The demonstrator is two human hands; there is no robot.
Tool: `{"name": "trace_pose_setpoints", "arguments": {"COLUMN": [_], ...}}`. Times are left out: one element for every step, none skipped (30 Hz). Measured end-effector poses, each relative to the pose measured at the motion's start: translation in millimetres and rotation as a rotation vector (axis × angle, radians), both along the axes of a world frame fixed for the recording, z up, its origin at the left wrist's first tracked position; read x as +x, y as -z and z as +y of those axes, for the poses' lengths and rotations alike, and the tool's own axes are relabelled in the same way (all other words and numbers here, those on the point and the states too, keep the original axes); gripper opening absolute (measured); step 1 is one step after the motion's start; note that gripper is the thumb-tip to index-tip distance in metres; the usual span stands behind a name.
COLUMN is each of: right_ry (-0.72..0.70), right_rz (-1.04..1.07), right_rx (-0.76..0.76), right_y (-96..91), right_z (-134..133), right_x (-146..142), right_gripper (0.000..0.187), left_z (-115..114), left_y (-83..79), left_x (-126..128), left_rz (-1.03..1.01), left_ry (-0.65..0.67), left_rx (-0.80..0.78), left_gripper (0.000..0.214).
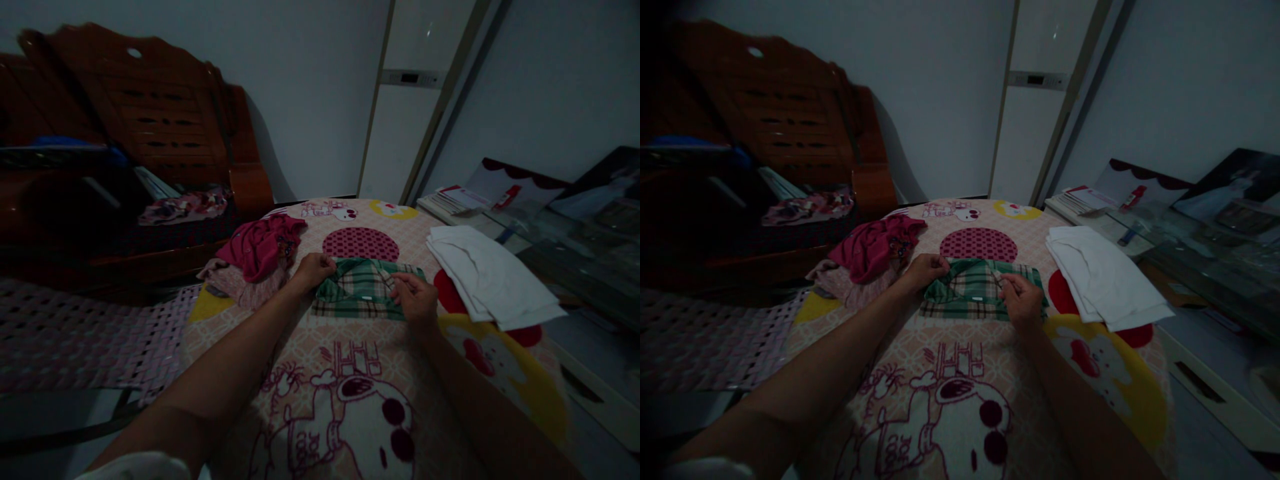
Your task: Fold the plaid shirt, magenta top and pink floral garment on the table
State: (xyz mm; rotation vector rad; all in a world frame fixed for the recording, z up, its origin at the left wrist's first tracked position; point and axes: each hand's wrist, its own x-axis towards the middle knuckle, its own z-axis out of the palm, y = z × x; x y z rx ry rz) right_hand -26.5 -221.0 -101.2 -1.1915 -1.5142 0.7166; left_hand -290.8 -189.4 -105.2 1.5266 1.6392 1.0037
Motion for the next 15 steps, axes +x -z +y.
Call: {"name": "trace_pose_setpoints", "arguments": {"right_ry": [-0.003,-0.005,-0.007,-0.007,-0.004,-0.002,0.000,-0.001,-0.003,-0.006,-0.010,-0.013,-0.016,-0.018,-0.020], "right_rz": [-0.002,-0.004,-0.006,-0.008,-0.010,-0.012,-0.012,-0.013,-0.012,-0.012,-0.011,-0.012,-0.014,-0.019,-0.026], "right_rx": [0.004,0.007,0.008,0.007,0.003,-0.003,-0.010,-0.016,-0.019,-0.019,-0.018,-0.017,-0.014,-0.010,-0.005], "right_y": [0.0,0.0,0.0,0.0,0.0,0.0,-0.1,-0.1,-0.2,-0.2,-0.2,-0.2,-0.1,0.1,0.4], "right_z": [-0.1,-0.1,-0.2,-0.3,-0.4,-0.5,-0.6,-0.8,-1.0,-1.2,-1.4,-1.6,-1.8,-2.0,-2.3], "right_x": [-0.1,-0.2,-0.3,-0.3,-0.3,-0.3,-0.2,-0.1,0.0,0.2,0.2,0.2,0.1,-0.1,-0.4], "right_gripper": [0.028,0.028,0.028,0.028,0.028,0.028,0.028,0.028,0.028,0.027,0.027,0.027,0.026,0.026,0.025], "left_z": [0.0,-0.2,-0.7,-1.4,-2.3,-3.3,-4.3,-5.4,-6.4,-7.3,-8.1,-8.6,-9.0,-9.1,-9.1], "left_y": [0.1,-0.2,-0.8,-1.7,-2.8,-4.0,-5.2,-6.4,-7.5,-8.5,-9.1,-9.5,-9.6,-9.3,-8.8], "left_x": [0.2,0.6,1.1,1.8,2.5,3.2,4.0,4.6,5.2,5.6,5.9,6.0,6.0,5.9,5.8], "left_rz": [0.011,0.024,0.038,0.054,0.069,0.081,0.089,0.094,0.096,0.098,0.101,0.106,0.114,0.125,0.138], "left_ry": [-0.005,-0.010,-0.014,-0.016,-0.017,-0.018,-0.015,-0.017,-0.022,-0.034,-0.048,-0.064,-0.076,-0.083,-0.081], "left_rx": [0.013,0.024,0.032,0.037,0.041,0.045,0.047,0.049,0.050,0.050,0.050,0.052,0.055,0.062,0.071], "left_gripper": [0.008,0.007,0.007,0.007,0.007,0.007,0.007,0.008,0.008,0.008,0.008,0.008,0.008,0.009,0.010]}}
